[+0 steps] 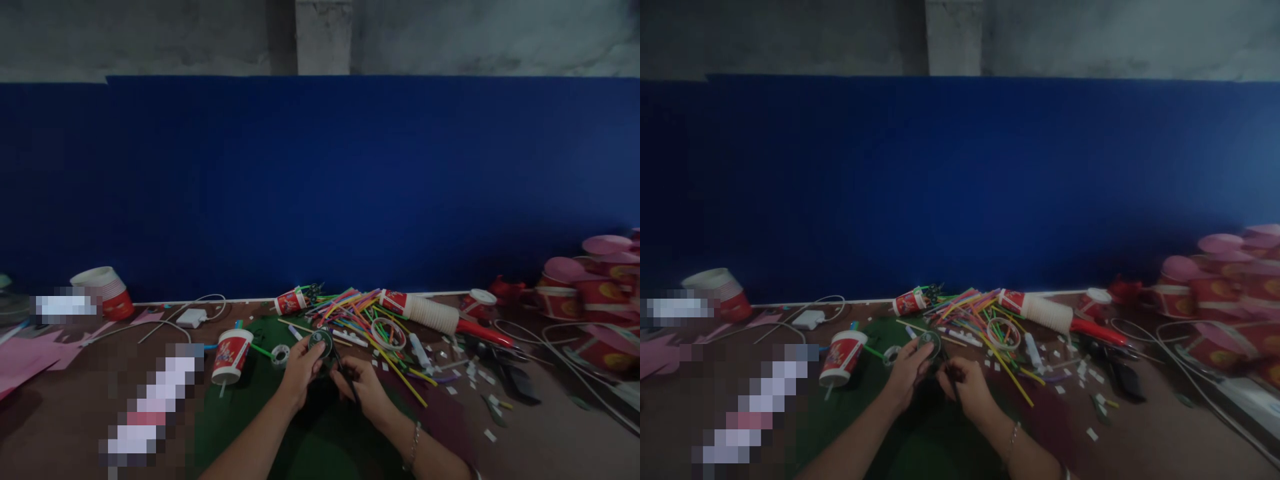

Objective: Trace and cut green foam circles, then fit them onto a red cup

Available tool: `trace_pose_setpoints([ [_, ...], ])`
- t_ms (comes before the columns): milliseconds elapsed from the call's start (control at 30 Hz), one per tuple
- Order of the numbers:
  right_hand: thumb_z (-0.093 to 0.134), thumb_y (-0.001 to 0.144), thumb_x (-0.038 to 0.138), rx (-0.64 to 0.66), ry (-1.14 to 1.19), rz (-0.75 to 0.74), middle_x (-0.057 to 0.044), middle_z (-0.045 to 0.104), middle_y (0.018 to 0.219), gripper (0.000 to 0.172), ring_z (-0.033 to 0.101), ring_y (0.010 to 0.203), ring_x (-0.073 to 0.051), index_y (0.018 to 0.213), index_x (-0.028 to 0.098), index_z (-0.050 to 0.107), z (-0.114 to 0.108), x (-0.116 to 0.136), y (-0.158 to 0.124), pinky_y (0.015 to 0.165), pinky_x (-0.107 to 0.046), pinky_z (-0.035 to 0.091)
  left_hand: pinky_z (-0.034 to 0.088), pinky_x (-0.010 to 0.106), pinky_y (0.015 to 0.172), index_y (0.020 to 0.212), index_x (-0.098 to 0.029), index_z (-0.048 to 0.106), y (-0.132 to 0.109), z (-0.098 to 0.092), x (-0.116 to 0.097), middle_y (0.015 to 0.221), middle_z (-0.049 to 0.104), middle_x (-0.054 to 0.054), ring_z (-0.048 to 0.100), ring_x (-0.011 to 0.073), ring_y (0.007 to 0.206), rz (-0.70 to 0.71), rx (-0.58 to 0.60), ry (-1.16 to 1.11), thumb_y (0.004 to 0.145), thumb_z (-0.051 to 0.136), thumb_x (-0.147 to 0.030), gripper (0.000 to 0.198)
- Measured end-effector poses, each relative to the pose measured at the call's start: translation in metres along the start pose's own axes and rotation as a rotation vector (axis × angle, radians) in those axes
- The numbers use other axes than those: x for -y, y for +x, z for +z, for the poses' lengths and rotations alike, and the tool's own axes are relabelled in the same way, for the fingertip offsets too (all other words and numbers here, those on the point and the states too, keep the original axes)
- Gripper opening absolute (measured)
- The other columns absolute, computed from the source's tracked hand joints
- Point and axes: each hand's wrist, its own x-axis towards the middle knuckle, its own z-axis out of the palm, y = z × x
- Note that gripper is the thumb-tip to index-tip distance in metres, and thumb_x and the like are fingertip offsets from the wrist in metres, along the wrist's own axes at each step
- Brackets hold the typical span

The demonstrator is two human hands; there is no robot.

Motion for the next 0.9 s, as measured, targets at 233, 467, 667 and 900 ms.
trace_pose_setpoints([
  [233,0.066,0.062,0.045,-0.008,-0.004,0.02,0.006,0.044,0.042,0.032,0.038,0.035,-0.007,0.065,0.015,0.055,-0.0004,0.0006,0.0002,0.036,-0.019,0.028,0.011,0.014,0.035,0.071,-0.017,0.053,-0.002,0.0012,-0.003,0.038,0.032,-0.011,0.022,0.0014,0.033,0.024,-0.004,-0.008,0.063,0.069,-0.042,0.03],
  [467,0.067,0.061,0.047,-0.019,0.006,0.024,0.006,0.044,0.041,0.034,0.038,0.035,-0.006,0.063,0.015,0.055,0.0005,-0.0002,0.0006,0.035,-0.018,0.028,0.012,0.013,0.034,0.072,-0.017,0.052,-0.0018,0.0008,-0.0016,0.038,0.032,-0.011,0.023,0.0014,0.033,0.047,0.002,-0.001,0.065,0.067,-0.041,0.029],
  [667,0.067,0.062,0.048,-0.02,0.012,0.003,0.006,0.044,0.041,0.035,0.037,0.035,-0.006,0.064,0.014,0.056,-0.0009,-0.0009,0.0012,0.034,-0.017,0.028,0.019,0.014,0.031,0.075,-0.018,0.052,-0.0033,0.0023,-0.0011,0.039,0.048,-0.006,0.033,0.0039,0.03,0.065,0.014,0.099,0.07,0.06,-0.045,0.029],
  [900,0.069,0.064,0.046,0.016,0.088,-0.023,0.007,0.051,0.048,0.064,0.038,0.035,-0.005,0.116,0.013,0.051,-0.0016,-0.0029,0.0008,0.035,-0.018,0.033,0.019,0.014,0.031,0.072,-0.018,0.051,-0.0033,0.0019,-0.0008,0.039,0.046,-0.007,0.032,0.0037,0.031,0.083,0.019,0.09,0.069,0.061,-0.045,0.029],
])
